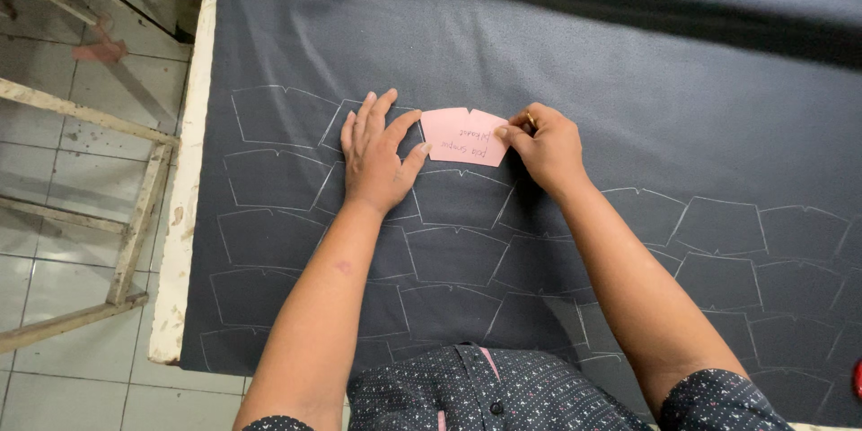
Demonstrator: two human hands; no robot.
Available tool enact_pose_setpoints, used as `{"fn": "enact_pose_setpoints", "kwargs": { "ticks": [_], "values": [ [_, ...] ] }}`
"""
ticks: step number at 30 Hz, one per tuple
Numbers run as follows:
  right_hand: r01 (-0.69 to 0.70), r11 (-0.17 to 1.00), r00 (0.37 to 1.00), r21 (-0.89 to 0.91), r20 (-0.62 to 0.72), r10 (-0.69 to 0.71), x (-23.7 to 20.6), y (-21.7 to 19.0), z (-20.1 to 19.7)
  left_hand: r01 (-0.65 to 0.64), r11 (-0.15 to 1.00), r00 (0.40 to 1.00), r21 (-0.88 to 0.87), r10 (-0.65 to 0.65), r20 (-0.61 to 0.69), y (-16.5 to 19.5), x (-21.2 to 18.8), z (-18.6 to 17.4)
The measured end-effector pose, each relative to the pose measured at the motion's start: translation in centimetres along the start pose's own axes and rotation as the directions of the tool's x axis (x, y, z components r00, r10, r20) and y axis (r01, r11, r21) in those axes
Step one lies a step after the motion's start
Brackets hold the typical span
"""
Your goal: The person places a pink paper template on a large sheet of dark fabric and uses a small stick to trace the template's outline onto the fabric. This process is repeated multiple times across the fabric surface.
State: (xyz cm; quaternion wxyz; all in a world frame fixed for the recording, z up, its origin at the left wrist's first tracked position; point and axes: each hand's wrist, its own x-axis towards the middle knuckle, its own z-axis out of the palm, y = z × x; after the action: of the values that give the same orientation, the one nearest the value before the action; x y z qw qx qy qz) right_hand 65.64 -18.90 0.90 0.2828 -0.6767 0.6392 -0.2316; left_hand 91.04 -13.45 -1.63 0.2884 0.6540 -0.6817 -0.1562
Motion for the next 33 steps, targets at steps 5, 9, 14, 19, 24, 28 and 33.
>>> {"fn": "enact_pose_setpoints", "kwargs": {
  "ticks": [5, 9, 14, 19, 24, 28, 33],
  "values": [
    [-0.01, 1.0, 1.0, 0.004, 0.013, 0.01, 0.0, -0.2, -0.1, -0.006, 1.0, 1.0, -0.006, 0.006, 0.006, 0.0, -0.1, -0.2],
    [0.034, 0.999, 0.999, -0.029, -0.006, -0.034, 0.1, 0.1, 0.1, -0.014, 1.0, 1.0, -0.012, 0.014, 0.014, 0.0, -0.1, -0.3],
    [0.066, 0.997, 0.997, -0.028, -0.027, -0.067, 0.2, 0.6, 0.4, -0.014, 1.0, 1.0, -0.018, 0.014, 0.017, -0.1, -0.1, -0.2],
    [0.07, 0.997, 0.997, -0.029, -0.038, -0.071, 0.2, 0.9, 0.6, -0.013, 0.999, 1.0, -0.03, 0.014, 0.022, 0.0, -0.1, -0.4],
    [0.092, 0.992, 0.995, -0.081, -0.038, -0.095, 0.3, 1.0, 0.6, -0.048, 0.998, 0.998, 0.032, 0.049, -0.029, 0.5, -0.1, -0.2],
    [0.069, 0.993, 0.997, -0.1, -0.022, -0.071, 0.4, 0.7, 0.5, -0.148, 0.988, 0.985, 0.035, 0.145, 0.09, 2.9, -0.6, 1.3],
    [0.222, 0.971, 0.973, -0.091, -0.037, -0.226, 1.4, -0.8, -0.5, -0.173, 0.98, 0.949, 0.095, 0.141, 0.282, 8.8, -2.0, 4.8]
  ]
}}
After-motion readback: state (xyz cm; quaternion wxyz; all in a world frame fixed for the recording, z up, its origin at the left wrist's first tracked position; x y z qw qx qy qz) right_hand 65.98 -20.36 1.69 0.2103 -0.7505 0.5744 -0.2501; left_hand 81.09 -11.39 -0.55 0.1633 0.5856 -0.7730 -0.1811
